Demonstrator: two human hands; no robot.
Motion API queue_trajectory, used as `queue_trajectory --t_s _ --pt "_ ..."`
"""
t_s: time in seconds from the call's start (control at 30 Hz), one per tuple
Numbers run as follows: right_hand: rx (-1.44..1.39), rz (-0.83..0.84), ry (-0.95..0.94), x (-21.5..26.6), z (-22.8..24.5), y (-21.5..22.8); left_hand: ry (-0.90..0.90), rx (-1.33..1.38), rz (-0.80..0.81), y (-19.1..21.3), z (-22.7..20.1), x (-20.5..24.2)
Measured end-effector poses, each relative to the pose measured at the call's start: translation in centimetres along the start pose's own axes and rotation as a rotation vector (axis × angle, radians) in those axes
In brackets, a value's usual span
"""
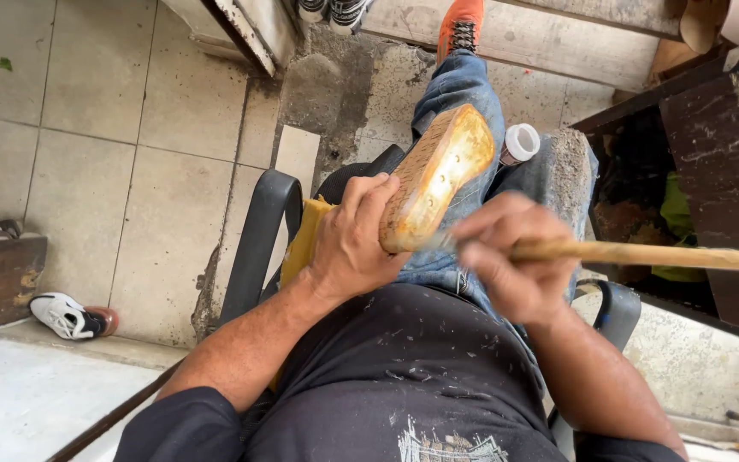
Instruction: The person sits in a chair and applies a white substance to the sole of a shoe using a brush. They hold the shoe in their left hand and repeatedly dip the brush into a small container to continue painting the sole.
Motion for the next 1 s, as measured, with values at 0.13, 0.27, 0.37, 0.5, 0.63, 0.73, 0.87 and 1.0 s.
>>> queue_trajectory --t_s 0.13,0.27,0.37,0.5,0.63,0.73,0.87,1.0 --pt "0.091 0.154 0.094 0.7 1.7 -3.0 0.037 0.007 -0.012 0.1 0.4 0.0" --pt "0.276 0.273 0.187 3.6 1.9 -2.9 0.009 0.012 0.045 -0.4 0.3 0.2" --pt "0.351 0.179 0.132 3.7 0.6 0.4 0.024 0.072 -0.027 0.4 0.5 0.0" --pt "0.231 0.122 -0.067 3.4 2.4 -1.7 0.065 0.16 -0.066 0.4 2.2 0.2" --pt "0.626 0.048 0.124 3.1 1.3 8.0 0.078 0.271 -0.046 1.9 6.3 -1.1" --pt "0.379 -0.409 -0.125 3.6 -1.1 16.4 0.122 0.456 -0.05 4.3 7.9 -2.8" --pt "0.381 -0.452 -0.288 3.0 -5.0 19.4 0.203 0.897 -0.147 5.2 11.7 -4.8" --pt "0.428 -0.452 -0.437 2.8 -11.2 21.7 0.413 1.305 -0.276 1.8 17.7 -5.2"
Point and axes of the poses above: each hand's wrist, its own x-axis away from the middle knuckle, its own y-axis out of the back of the hand, z = x × y, the point moved 8 cm from there along -x, towards the middle knuckle, and after that the axes turned 6 degrees about -x, right-handed, at the moved point
